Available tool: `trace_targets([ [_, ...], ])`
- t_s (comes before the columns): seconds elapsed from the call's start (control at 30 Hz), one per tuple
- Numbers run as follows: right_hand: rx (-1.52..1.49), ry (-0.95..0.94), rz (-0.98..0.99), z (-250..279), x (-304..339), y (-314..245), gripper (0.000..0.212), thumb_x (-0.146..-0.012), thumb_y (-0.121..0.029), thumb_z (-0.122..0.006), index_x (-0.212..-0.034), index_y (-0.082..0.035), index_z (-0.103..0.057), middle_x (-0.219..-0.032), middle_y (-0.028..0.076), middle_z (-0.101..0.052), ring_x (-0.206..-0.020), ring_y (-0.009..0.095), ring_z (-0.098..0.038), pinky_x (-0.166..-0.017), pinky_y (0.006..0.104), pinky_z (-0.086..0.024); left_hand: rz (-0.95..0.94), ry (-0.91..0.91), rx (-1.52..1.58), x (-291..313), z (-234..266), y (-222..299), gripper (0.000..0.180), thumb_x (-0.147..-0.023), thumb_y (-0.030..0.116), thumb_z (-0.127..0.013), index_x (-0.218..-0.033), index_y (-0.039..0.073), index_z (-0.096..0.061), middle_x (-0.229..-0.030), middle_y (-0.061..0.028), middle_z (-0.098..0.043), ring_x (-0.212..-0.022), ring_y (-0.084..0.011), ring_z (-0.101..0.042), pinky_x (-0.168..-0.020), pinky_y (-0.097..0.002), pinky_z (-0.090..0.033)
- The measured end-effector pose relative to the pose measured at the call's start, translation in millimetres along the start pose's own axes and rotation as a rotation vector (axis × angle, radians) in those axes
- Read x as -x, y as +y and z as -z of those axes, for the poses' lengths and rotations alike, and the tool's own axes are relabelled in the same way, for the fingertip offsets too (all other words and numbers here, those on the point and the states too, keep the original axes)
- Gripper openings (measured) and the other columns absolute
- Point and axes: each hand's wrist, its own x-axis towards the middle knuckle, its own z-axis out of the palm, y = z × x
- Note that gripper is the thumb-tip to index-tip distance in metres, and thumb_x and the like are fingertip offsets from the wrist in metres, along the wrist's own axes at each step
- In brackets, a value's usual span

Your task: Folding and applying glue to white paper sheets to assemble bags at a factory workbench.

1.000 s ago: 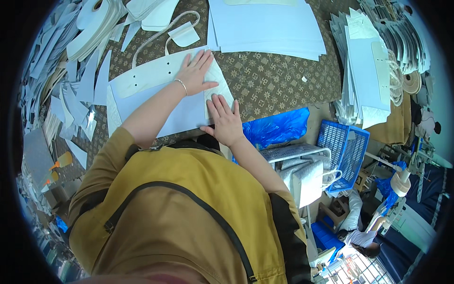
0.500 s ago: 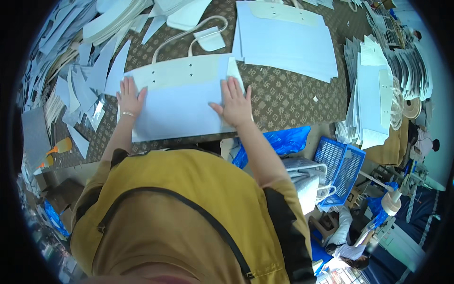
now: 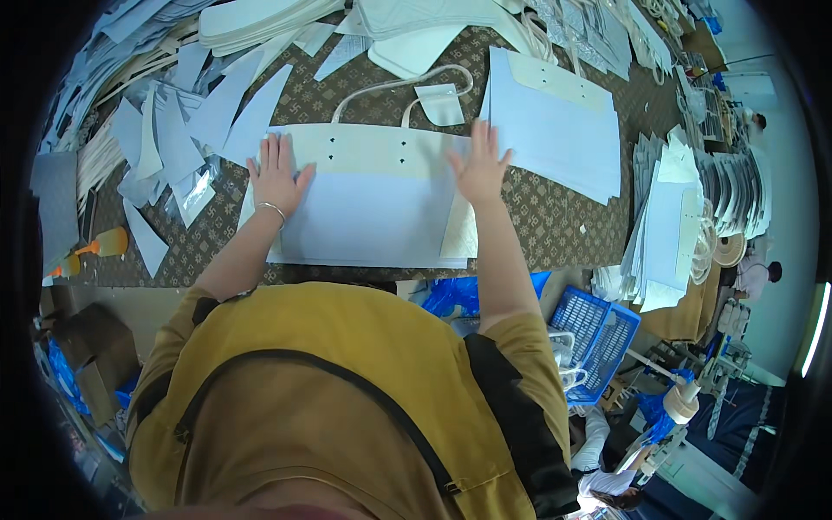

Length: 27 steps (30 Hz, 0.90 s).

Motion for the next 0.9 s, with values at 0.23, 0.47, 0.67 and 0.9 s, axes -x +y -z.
trace_targets([
  [0.23,0.173,-0.172,-0.034,-9.2,9.5,-12.4,0.078,-0.086,-0.053,-0.046,-0.144,-0.008,-0.018,-0.149,0.013,-0.019,-0.138,0.028,-0.017,-0.107,0.0587,-0.008,-0.028,-0.003,0.04,-1.8,-3.3,-1.9,0.077,-0.086,0.056,-0.041,-0.142,0.007,-0.022,-0.148,-0.0154,-0.02,-0.138,-0.0294,-0.014,-0.108,-0.057,-0.011],
  [0.47,0.113,0.088,-0.152,9.3,72.4,-31.8,0.079,-0.086,-0.053,-0.046,-0.143,-0.006,-0.019,-0.149,0.013,-0.018,-0.138,0.028,-0.016,-0.108,0.0553,-0.01,-0.034,0.023,0.071,-4.7,-1.2,-5.0,0.076,-0.086,0.056,-0.041,-0.142,0.008,-0.022,-0.148,-0.0158,-0.019,-0.138,-0.0293,-0.014,-0.107,-0.0572,-0.011],
  [0.67,0.187,0.058,-0.208,16.8,110.0,-45.7,0.077,-0.086,-0.055,-0.044,-0.141,-0.005,-0.025,-0.148,0.013,-0.022,-0.138,0.027,-0.018,-0.107,0.057,-0.012,-0.028,-0.001,0.068,0.1,-1.3,-5.2,0.075,-0.087,0.056,-0.041,-0.142,0.008,-0.022,-0.148,-0.0159,-0.019,-0.138,-0.0296,-0.015,-0.107,-0.0577,-0.01],
  [0.9,0.171,-0.048,-0.27,7.2,160.2,-57.2,0.073,-0.085,-0.051,-0.049,-0.139,-0.005,-0.03,-0.146,0.015,-0.026,-0.136,0.027,-0.022,-0.106,0.058,-0.014,-0.066,0.105,0.27,1.4,-17.4,-18.5,0.073,-0.087,0.052,-0.045,-0.142,0.009,-0.022,-0.148,-0.018,-0.018,-0.138,-0.0331,-0.015,-0.107,-0.0584,-0.01],
])
